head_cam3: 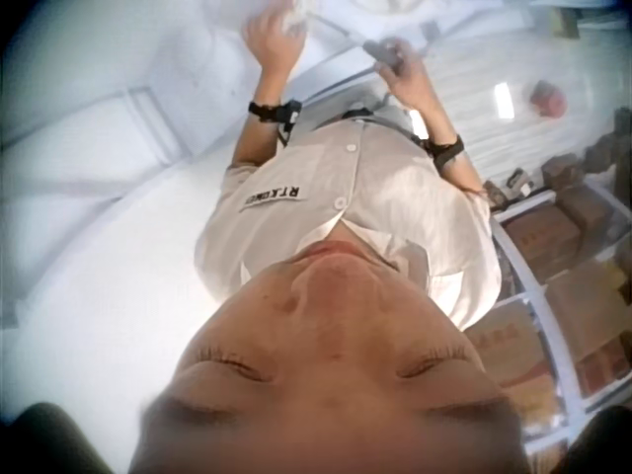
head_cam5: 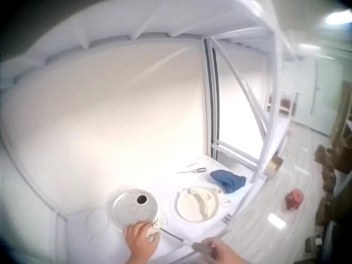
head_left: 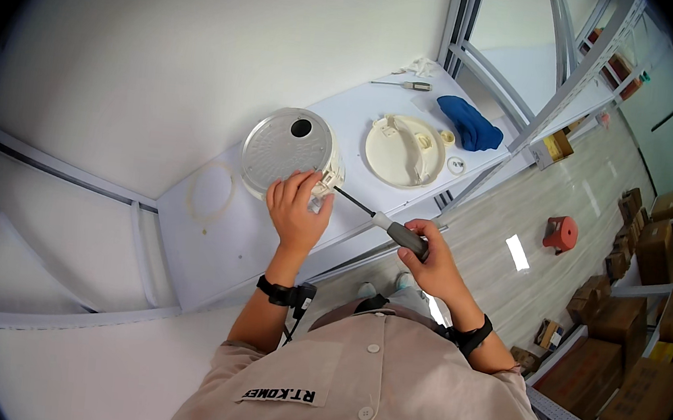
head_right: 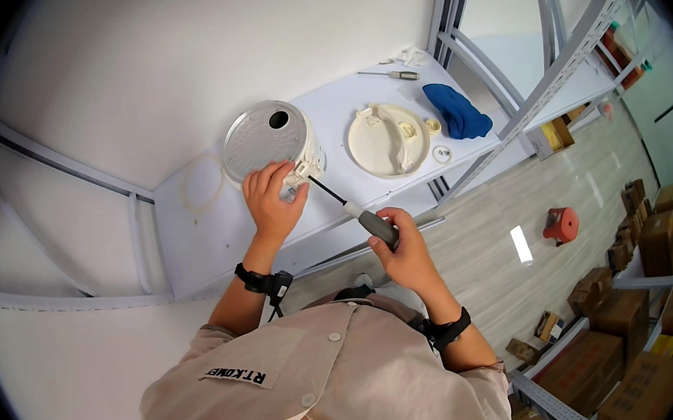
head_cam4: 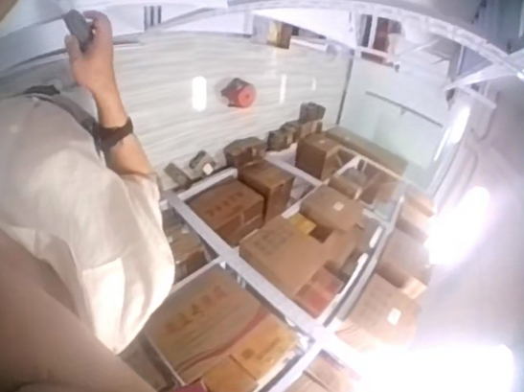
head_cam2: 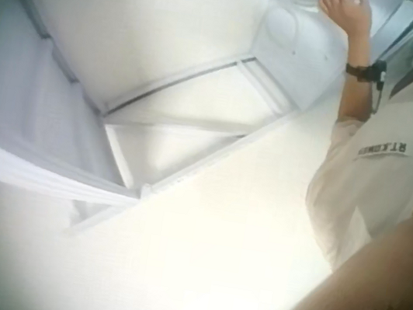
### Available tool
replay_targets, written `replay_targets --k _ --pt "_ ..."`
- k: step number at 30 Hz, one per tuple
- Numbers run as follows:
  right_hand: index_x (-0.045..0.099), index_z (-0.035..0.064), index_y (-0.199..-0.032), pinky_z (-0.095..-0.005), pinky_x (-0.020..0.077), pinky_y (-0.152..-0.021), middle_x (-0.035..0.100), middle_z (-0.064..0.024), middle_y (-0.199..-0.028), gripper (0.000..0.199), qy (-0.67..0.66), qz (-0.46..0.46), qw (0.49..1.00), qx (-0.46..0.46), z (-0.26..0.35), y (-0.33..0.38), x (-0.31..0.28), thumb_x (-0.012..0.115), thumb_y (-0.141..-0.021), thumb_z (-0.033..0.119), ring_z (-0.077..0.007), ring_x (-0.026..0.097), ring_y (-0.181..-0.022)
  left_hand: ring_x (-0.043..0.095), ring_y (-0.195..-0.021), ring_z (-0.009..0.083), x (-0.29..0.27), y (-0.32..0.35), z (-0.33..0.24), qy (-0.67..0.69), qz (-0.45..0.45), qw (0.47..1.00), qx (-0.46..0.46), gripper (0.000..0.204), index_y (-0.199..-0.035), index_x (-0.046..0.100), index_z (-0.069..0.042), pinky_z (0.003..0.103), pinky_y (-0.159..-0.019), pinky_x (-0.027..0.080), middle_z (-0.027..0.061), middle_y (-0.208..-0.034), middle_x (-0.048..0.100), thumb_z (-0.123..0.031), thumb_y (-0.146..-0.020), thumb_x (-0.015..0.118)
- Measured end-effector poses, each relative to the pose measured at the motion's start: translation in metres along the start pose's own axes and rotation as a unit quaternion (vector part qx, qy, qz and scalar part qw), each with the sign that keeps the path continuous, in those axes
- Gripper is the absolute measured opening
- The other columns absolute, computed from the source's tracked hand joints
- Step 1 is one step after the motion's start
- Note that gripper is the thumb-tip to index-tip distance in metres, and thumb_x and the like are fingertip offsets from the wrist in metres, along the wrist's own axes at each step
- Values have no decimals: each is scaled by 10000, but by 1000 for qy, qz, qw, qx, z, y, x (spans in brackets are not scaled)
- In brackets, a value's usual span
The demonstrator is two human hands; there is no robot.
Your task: The person uses a screwdriver to fasten screws into a white plastic appliance base, then picks up a separate white plastic cover and aligns it with the base. The person continues to secure the cover using the screwdriver.
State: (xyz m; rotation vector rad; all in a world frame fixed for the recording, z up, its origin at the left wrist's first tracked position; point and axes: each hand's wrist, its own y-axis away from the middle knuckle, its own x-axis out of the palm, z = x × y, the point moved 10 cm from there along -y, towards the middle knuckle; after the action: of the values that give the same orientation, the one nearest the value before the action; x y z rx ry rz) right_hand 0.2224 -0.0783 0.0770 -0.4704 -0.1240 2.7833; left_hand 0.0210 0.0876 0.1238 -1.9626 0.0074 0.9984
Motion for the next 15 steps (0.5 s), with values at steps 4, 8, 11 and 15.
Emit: replay_targets --k 4,8,11,15 --pt "587 27 -1266 -350 505 -727 616 -109 -873 367 81 -5 995 -62 21 -3 -2 734 -973 193 -188 591 -792 608 -1140 228 4 3 -2 -13 -24 1000 -15 507 -1171 732 -175 496 -1098 370 0 -1156 665 -264 -696 886" --pt "599 44 -1277 -298 442 -577 615 -69 -744 334 -127 56 979 146 -20 0 17 607 -1059 296 -135 531 -610 600 -1066 243 12 3 -1 -67 -57 996 -10 550 -1172 723 -153 507 -1073 374 17 -1090 651 -330 -681 897" --pt "600 62 -1304 -259 368 -507 620 -48 -726 380 -313 110 894 301 -32 8 37 510 -1102 370 -89 488 -565 591 -1034 228 13 3 -1 -89 -77 993 -9 536 -1162 729 -172 514 -1072 369 -5 -1047 631 -345 -682 894" --pt "551 74 -1387 -253 375 -538 631 -48 -797 410 -303 135 898 290 -31 10 42 523 -1096 361 -86 541 -658 570 -1028 214 17 4 -2 -105 -85 991 -18 458 -1135 754 -220 501 -1078 366 -18 -1012 603 -310 -699 861"
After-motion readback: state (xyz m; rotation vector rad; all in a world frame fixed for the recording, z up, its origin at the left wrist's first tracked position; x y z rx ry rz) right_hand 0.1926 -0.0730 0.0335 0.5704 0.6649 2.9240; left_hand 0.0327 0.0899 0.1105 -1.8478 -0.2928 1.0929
